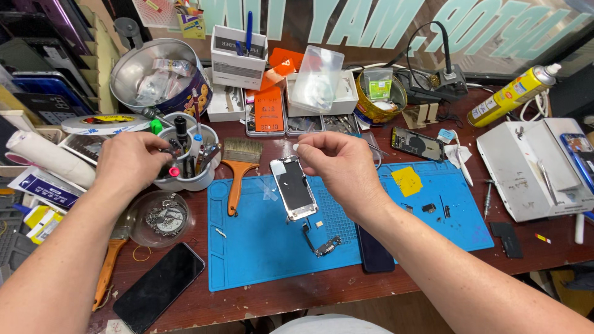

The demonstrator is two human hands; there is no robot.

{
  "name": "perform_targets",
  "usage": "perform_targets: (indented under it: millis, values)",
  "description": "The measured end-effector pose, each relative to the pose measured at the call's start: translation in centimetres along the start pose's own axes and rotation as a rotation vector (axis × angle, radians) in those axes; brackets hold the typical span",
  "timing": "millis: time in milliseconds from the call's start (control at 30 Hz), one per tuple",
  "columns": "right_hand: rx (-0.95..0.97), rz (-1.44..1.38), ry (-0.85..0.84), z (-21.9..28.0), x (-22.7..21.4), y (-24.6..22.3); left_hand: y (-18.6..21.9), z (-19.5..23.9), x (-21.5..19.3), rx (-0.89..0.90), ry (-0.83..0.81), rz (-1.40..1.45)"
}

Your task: The person handles a smartphone battery and internal components on a cluttered workbench. They apply adhesive tape to the battery, place it into the phone chassis, and connect internal ribbon cables using tweezers.

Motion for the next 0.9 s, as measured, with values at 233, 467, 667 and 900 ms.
perform_targets:
  millis: [233, 467, 667, 900]
  values:
    - [0.080, -0.092, 0.078, 1.6, -2.5, 0.3, 2.0, 0.0, -6.1, 0.123, 0.379, 0.109]
    - [0.116, -0.354, 0.081, 3.7, -7.1, 0.6, 14.4, 3.3, -10.9, 0.327, 0.227, 0.947]
    - [0.033, -0.366, 0.147, 7.5, -17.9, 3.2, 30.3, 8.3, -3.7, 0.239, -0.258, 1.355]
    - [0.058, -0.302, 0.326, 12.4, -35.5, 7.5, 47.8, 14.5, 9.7, -0.103, -0.427, 1.406]
Point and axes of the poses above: each hand's wrist, its own z-axis away from the middle knuckle, its own x-axis out of the palm, y = z × x, the point moved 4 cm from there along -z, towards the middle knuckle, and after that the axes turned 1 degree about -x, right-handed, at the moved point
